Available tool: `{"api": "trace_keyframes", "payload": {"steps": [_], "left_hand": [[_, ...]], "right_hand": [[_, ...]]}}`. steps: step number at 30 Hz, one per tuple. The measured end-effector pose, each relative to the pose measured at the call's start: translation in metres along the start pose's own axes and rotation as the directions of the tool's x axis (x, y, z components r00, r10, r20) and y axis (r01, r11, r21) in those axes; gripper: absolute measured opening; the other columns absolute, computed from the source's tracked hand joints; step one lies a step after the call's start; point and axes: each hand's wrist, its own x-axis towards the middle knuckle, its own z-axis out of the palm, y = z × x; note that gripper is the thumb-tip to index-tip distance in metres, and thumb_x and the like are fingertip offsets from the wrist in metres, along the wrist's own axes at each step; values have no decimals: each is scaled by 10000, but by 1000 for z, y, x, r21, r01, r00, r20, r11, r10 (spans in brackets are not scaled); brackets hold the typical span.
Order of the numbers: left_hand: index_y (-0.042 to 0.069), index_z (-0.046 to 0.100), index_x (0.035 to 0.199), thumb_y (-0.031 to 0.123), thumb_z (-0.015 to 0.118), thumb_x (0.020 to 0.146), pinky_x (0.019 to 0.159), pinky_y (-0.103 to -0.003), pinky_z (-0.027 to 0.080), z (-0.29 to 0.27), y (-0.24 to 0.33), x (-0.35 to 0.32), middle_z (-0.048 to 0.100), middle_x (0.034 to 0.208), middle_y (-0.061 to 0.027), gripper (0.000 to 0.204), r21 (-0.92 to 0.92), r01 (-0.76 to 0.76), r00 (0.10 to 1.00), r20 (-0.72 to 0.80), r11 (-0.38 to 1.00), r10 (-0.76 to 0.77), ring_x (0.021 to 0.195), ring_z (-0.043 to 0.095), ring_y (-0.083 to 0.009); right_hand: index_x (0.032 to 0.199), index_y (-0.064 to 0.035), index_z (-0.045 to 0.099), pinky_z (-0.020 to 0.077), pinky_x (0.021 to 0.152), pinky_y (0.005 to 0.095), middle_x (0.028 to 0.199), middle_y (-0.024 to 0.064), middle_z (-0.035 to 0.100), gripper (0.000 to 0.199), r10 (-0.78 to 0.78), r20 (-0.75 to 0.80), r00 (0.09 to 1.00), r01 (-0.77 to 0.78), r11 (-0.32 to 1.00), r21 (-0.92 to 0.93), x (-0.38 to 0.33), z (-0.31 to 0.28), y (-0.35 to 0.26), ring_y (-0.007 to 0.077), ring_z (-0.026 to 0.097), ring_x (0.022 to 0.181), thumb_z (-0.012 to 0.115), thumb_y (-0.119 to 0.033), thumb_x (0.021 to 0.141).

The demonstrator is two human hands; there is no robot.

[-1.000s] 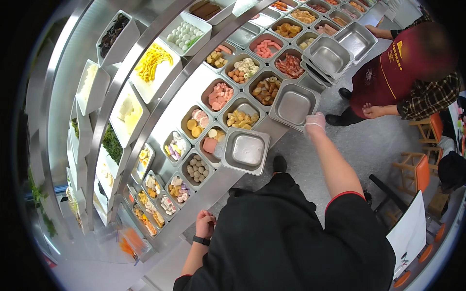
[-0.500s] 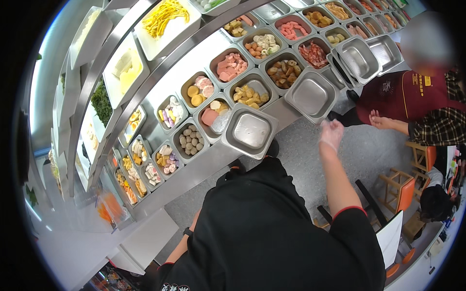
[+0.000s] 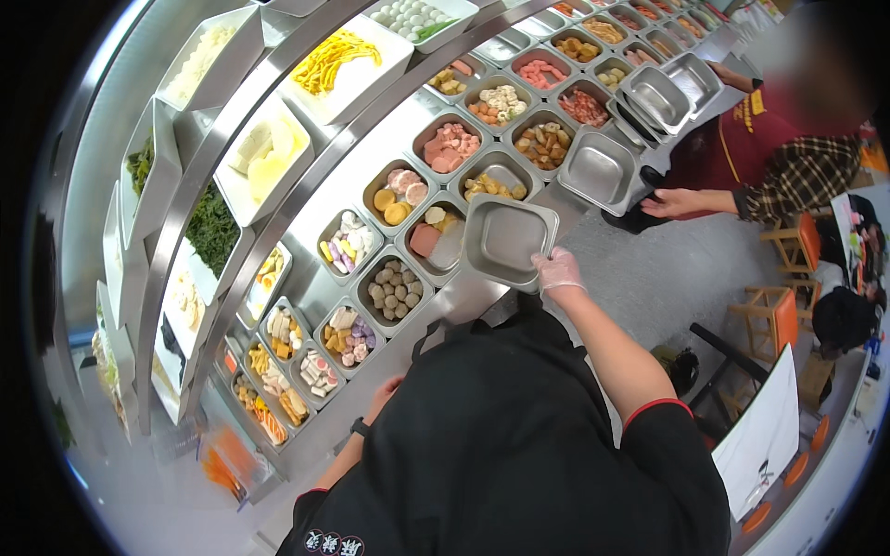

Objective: The person assembles food trays by selecting various items from a refrigerated display and placing them into metal trays. They handle items such as meatballs, tofu, and sliced eggs, arranging them neatly before handing the trays to a coworker.

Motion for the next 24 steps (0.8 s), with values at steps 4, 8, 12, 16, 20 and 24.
{"api": "trace_keyframes", "payload": {"steps": [4, 8, 12, 16, 20, 24], "left_hand": [[-5, 674, 1301, 191, 681, 1038, 951, -303, 538, 3, 102, 37, 730, 1120, -53, 328, 280, -248, 963, -34, 927, 268, 1052, 676, -135], [-18, 610, 1366, 144, 704, 1014, 951, -308, 542, 39, 219, 80, 692, 1204, -85, 399, 250, -585, 802, 41, 771, 596, 1078, 667, -151], [-17, 561, 1439, 246, 781, 946, 1002, -373, 540, 87, 321, 95, 651, 1339, -188, 601, 355, -699, 696, 139, 621, 705, 1147, 658, -247], [-21, 495, 1514, 305, 794, 926, 1024, -384, 538, 144, 400, 118, 626, 1420, -203, 736, 336, -714, 698, 260, 615, 668, 1181, 650, -236], [-28, 474, 1518, 247, 789, 933, 1017, -363, 543, 193, 442, 129, 654, 1379, -161, 719, 135, -650, 719, 429, 748, 547, 1180, 658, -196], [-21, 539, 1451, 186, 761, 962, 1002, -327, 542, 243, 462, 144, 677, 1341, -122, 575, 162, -494, 832, 371, 854, 412, 1169, 661, -167]], "right_hand": [[1059, 16, 690, 516, 761, 376, 881, 92, 703, 226, -164, -62, 985, 171, 977, 131, -39, -24, -20, 164, 575, 785, 741, -188, 976], [1146, 2, 687, 508, 843, 331, 1003, 51, 682, 205, -362, -131, 923, 383, 902, 202, -47, -46, -45, 139, 575, 884, 720, -142, 1004], [1188, -9, 680, 510, 880, 323, 1091, 29, 680, 204, -579, -130, 805, 593, 786, 171, -37, -67, -65, 137, 588, 938, 688, -122, 1018], [1170, -36, 702, 507, 812, 275, 1028, 4, 713, 185, -374, 76, 924, 324, 874, 361, -12, -111, -71, 90, 609, 892, 689, -153, 1027], [1092, -48, 724, 500, 712, 273, 910, -20, 693, 188, -284, 159, 945, 188, 876, 445, 16, -139, -63, 71, 596, 792, 703, -224, 1030], [1041, -41, 723, 507, 673, 295, 861, -24, 674, 206, -261, 195, 945, 122, 839, 531, 49, -156, -49, 84, 590, 738, 710, -246, 1024]]}}
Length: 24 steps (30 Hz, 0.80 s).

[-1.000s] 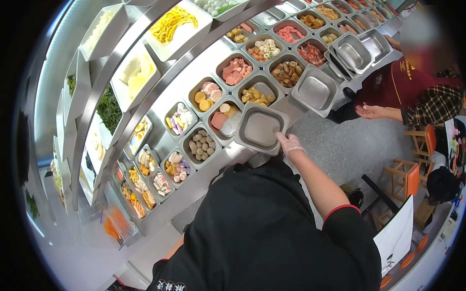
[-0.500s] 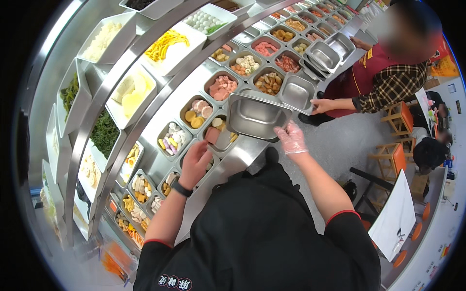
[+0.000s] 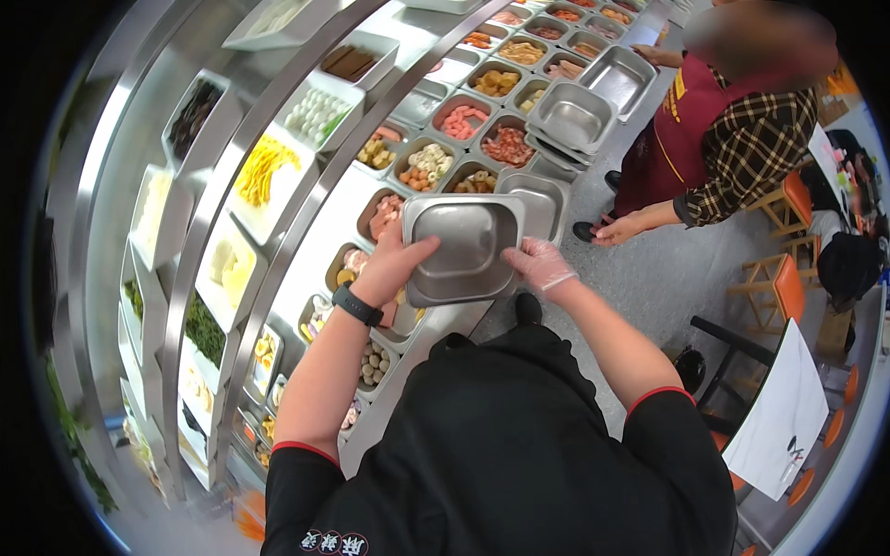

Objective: The person assembles food trays by selecting various items from a refrigerated display and placing them into metal trays. They handle items such as meatballs, tofu, and sliced eggs, arranging them neatly before handing the trays to a coworker.

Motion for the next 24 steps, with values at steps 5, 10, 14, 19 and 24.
{"api": "trace_keyframes", "payload": {"steps": [5, 10, 14, 19, 24], "left_hand": [[12, 532, 1459, 39, 652, 928, 901, -306, 545, 32, -6, 28, 685, 1251, -103, 546, 232, -61, 987, -133, 971, 93, 1053, 678, -164], [27, 416, 1554, 26, 617, 896, 973, -339, 519, 31, -6, 61, 607, 1352, -230, 688, 627, -96, 883, -305, 773, 357, 1179, 651, -299], [19, 464, 1502, 76, 626, 979, 1050, -385, 504, 20, 7, 77, 640, 1364, -182, 551, 389, -29, 855, -467, 921, 224, 1213, 647, -262], [-34, 552, 1415, 202, 684, 1028, 1023, -359, 508, 42, 8, 90, 689, 1296, -139, 473, 251, -21, 872, -470, 968, 140, 1158, 652, -220], [-23, 575, 1413, 267, 684, 1048, 1017, -343, 508, 74, 9, 100, 690, 1286, -119, 479, 235, -90, 920, -353, 968, 171, 1149, 650, -204]], "right_hand": [[1127, 5, 705, 541, 748, 326, 929, 36, 713, 258, 33, 86, 996, -23, 993, -116, 21, -34, 17, 134, 637, 796, 676, -236, 1039], [1315, 13, 648, 545, 985, 347, 1213, 127, 745, 324, -52, -146, 988, 31, 988, -148, 48, -88, 40, 209, 701, 1094, 636, -169, 1046], [1355, 8, 617, 547, 1002, 375, 1218, 145, 736, 340, -91, -325, 941, 76, 995, -57, 46, -138, 49, 233, 702, 1129, 611, -136, 1047], [1346, 1, 620, 557, 1032, 447, 1237, 217, 706, 377, -600, -172, 781, 392, 686, -613, 35, -130, 17, 371, 702, 1146, 570, -2, 973], [1358, 19, 622, 535, 1074, 477, 1312, 221, 675, 462, -806, 316, 500, 704, 166, -690, 55, -80, -39, 413, 646, 1242, 594, -46, 901]]}}
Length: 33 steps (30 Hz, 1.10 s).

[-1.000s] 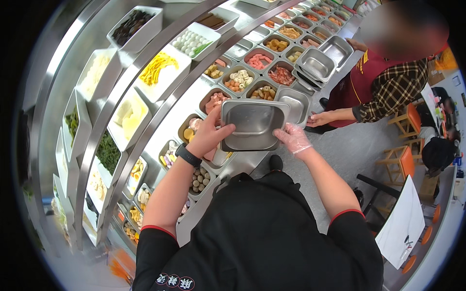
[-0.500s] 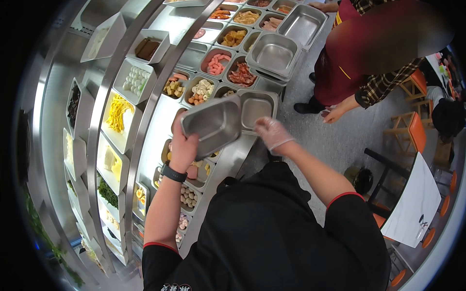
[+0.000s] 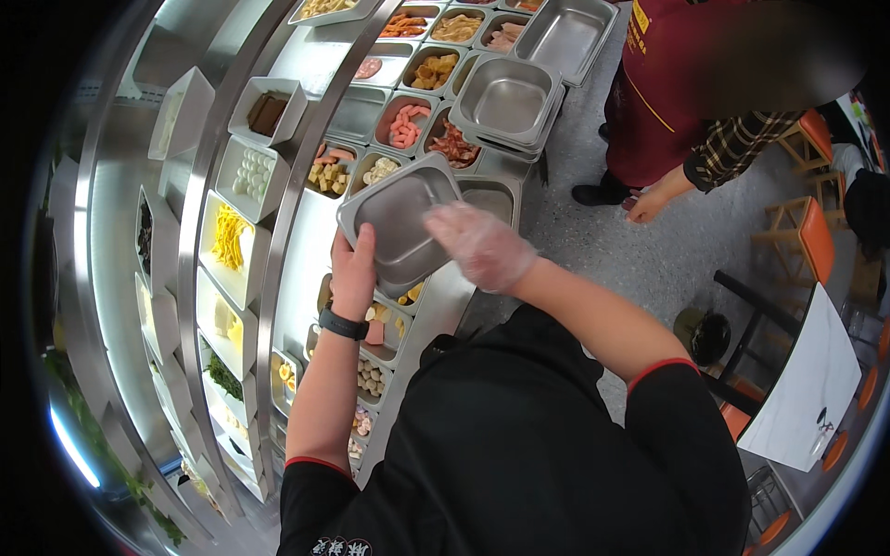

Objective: The person assembles food trays by selecting various items from a refrigerated display and placing them into metal trays. They handle items such as meatballs, tofu, and sliced eggs, arranging them neatly before handing the trays to a coworker.

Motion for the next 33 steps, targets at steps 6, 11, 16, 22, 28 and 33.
{"api": "trace_keyframes", "payload": {"steps": [6, 11, 16, 22, 28, 33], "left_hand": [[-23, 514, 1495, 258, 686, 1034, 1065, -374, 492, 20, 13, -12, 662, 1354, -154, 567, 134, -164, 984, 86, 977, 154, 1232, 629, -238], [-31, 481, 1529, 241, 695, 1022, 1083, -385, 489, 25, 11, -9, 649, 1387, -203, 614, 275, -250, 968, 51, 928, 246, 1276, 627, -299], [-28, 482, 1527, 229, 692, 1019, 1064, -386, 503, 31, 9, -17, 661, 1366, -212, 606, 258, -233, 972, 35, 938, 232, 1252, 647, -306], [-38, 487, 1512, 202, 707, 999, 1039, -396, 518, 29, 16, -19, 673, 1327, -224, 608, 271, -304, 949, 6, 913, 314, 1216, 665, -323], [10, 494, 1515, 13, 730, 849, 1036, -415, 533, 46, 16, -36, 639, 1365, -229, 707, 381, -392, 917, 86, 837, 390, 1223, 664, -367], [-1, 575, 1377, 87, 764, 766, 969, -487, 515, 58, 19, -37, 638, 1209, -199, 646, 440, -691, 699, 205, 574, 685, 1101, 638, -413]], "right_hand": [[1326, 51, 628, 509, 1094, 469, 1334, 178, 639, 476, -147, 130, 981, 172, 962, -212, 27, 18, -7, 376, 573, 1300, 586, -148, 896], [1252, 53, 650, 531, 1039, 448, 1251, 167, 642, 435, 92, 371, 924, -71, 995, -69, 13, 9, -2, 365, 595, 1204, 597, -141, 867], [1183, 51, 662, 535, 1013, 442, 1202, 183, 644, 367, -177, 27, 984, 178, 947, -269, 17, 13, -5, 368, 606, 1166, 594, -127, 870], [1178, 53, 675, 521, 1059, 453, 1309, 215, 636, 368, -30, 217, 976, 70, 982, -176, 7, 18, -1, 381, 591, 1244, 584, -148, 883], [1227, 28, 677, 497, 1099, 488, 1317, 188, 651, 364, -113, 171, 979, 159, 946, -281, -11, 41, 1, 366, 608, 1276, 565, -180, 950], [1448, -76, 526, 436, 1182, 411, 1412, 83, 598, 413, 336, 181, 924, -257, 200, 945, -24, 56, -1, 236, 584, 1327, 635, -220, 1076]]}}
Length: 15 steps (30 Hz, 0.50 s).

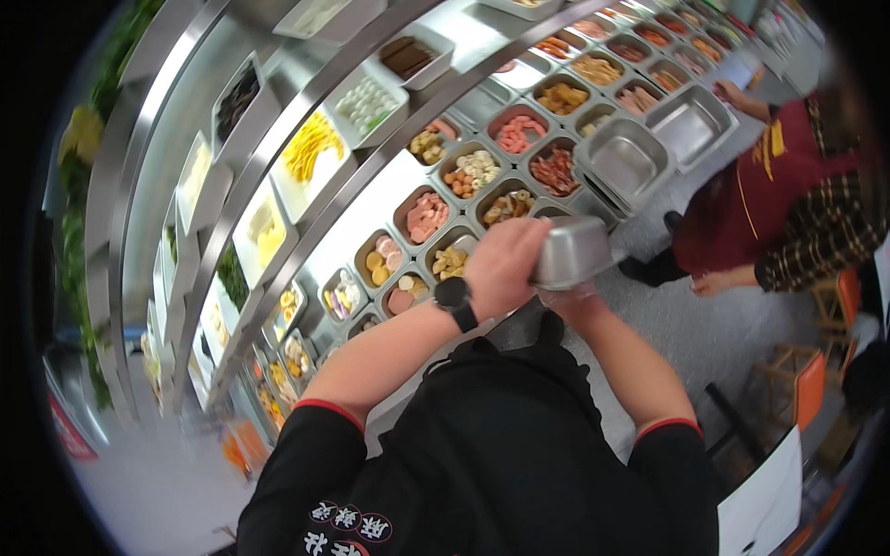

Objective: The person assembles food trays by selecting various items from a refrigerated display and placing them into metal trays. They handle items such as meatballs, tofu, and sliced eggs, arranging them neatly before handing the trays to a coworker.

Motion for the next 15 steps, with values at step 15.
{"api": "trace_keyframes", "payload": {"steps": [15], "left_hand": [[91, 541, 1386, 103, 676, 816, 1048, -580, 471, -3, -14, -21, 584, 1175, -152, 585, 339, -134, 947, -232, 931, 221, 1120, 604, -349]], "right_hand": [[1600, -89, 403, 336, 1235, 446, 1611, 139, 466, 683, 113, 206, 972, 209, -12, -978, -21, -19, -12, 321, 424, 1511, 680, -266, 1001]]}}
